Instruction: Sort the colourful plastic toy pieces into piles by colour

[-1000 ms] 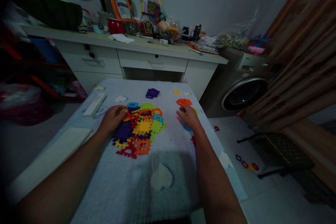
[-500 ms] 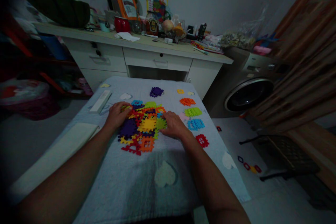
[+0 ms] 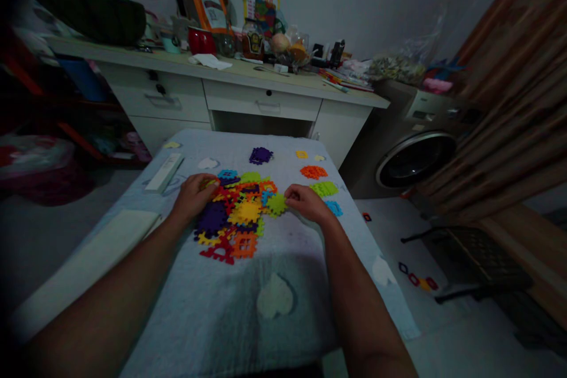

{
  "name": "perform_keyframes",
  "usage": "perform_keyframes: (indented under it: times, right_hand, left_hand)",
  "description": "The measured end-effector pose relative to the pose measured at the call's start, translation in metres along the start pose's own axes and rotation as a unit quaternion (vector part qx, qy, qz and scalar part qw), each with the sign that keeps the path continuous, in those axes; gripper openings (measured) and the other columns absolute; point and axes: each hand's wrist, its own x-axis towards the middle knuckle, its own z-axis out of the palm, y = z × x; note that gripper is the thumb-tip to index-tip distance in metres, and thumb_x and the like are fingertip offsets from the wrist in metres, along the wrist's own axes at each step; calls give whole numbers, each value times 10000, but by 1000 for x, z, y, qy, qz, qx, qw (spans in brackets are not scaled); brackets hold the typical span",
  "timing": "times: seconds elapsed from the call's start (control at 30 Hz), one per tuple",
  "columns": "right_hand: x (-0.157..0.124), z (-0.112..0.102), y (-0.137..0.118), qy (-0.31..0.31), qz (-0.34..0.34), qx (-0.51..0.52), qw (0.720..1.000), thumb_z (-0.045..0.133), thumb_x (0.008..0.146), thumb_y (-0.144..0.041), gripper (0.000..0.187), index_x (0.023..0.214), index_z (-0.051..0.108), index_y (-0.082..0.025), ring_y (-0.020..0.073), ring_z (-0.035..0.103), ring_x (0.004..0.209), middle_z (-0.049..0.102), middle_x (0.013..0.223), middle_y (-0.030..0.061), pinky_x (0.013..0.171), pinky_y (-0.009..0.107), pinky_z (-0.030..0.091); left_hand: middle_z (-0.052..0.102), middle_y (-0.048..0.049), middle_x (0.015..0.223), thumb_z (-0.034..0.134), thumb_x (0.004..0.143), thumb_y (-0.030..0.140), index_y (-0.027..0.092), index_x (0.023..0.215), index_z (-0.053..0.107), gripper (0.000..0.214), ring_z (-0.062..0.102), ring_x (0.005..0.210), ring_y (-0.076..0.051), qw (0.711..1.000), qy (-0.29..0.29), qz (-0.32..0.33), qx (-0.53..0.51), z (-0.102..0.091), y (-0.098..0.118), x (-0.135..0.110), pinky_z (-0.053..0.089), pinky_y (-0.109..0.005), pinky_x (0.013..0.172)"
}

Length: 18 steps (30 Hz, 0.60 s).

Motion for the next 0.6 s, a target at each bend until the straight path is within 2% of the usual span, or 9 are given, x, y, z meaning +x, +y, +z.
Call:
perform_keyframes:
  times: [0.1, 0.17, 0.23, 0.3, 0.6]
  right_hand:
    - [0, -22, 17, 124, 23, 14, 992, 608, 719, -311, 210, 893, 566, -203, 125, 470, 612, 510, 675, -50, 586, 247, 361]
    - [-1, -34, 26, 221, 56, -41, 973, 596, 707, -302, 180, 854, 556, -208, 134, 465, 606, 503, 656, -48, 585, 253, 353]
    - [-1, -41, 31, 284, 94, -113, 947, 576, 701, -281, 124, 797, 547, -209, 144, 475, 620, 526, 663, -32, 600, 263, 353]
    - [-1, -42, 33, 307, 123, -166, 929, 550, 703, -259, 95, 781, 555, -206, 155, 499, 645, 570, 695, -9, 623, 272, 364]
    - [6, -28, 39, 299, 188, -308, 883, 534, 754, -157, 126, 827, 622, -210, 202, 582, 750, 654, 760, 52, 675, 291, 397]
  left_hand:
    - [655, -82, 1077, 513, 819, 472, 216, 986, 654, 337, 574, 1089, -275, 1000, -4, -4, 1, -1, 2, 0, 431, -435, 994]
    - [655, -78, 1077, 515, 815, 474, 220, 979, 652, 332, 575, 1086, -273, 1000, -9, -6, 3, -2, 3, 0, 432, -433, 994]
    - [656, -78, 1066, 515, 810, 475, 221, 974, 650, 331, 577, 1079, -275, 1000, -11, -7, 3, -2, 4, 0, 435, -433, 988]
    - [656, -84, 1057, 512, 809, 476, 217, 974, 650, 336, 578, 1073, -280, 1000, -10, -7, 3, -2, 5, 0, 437, -437, 981]
    - [658, -79, 1045, 514, 812, 476, 220, 986, 654, 340, 580, 1073, -270, 1000, -8, -6, 6, 0, 1, 1, 439, -422, 978]
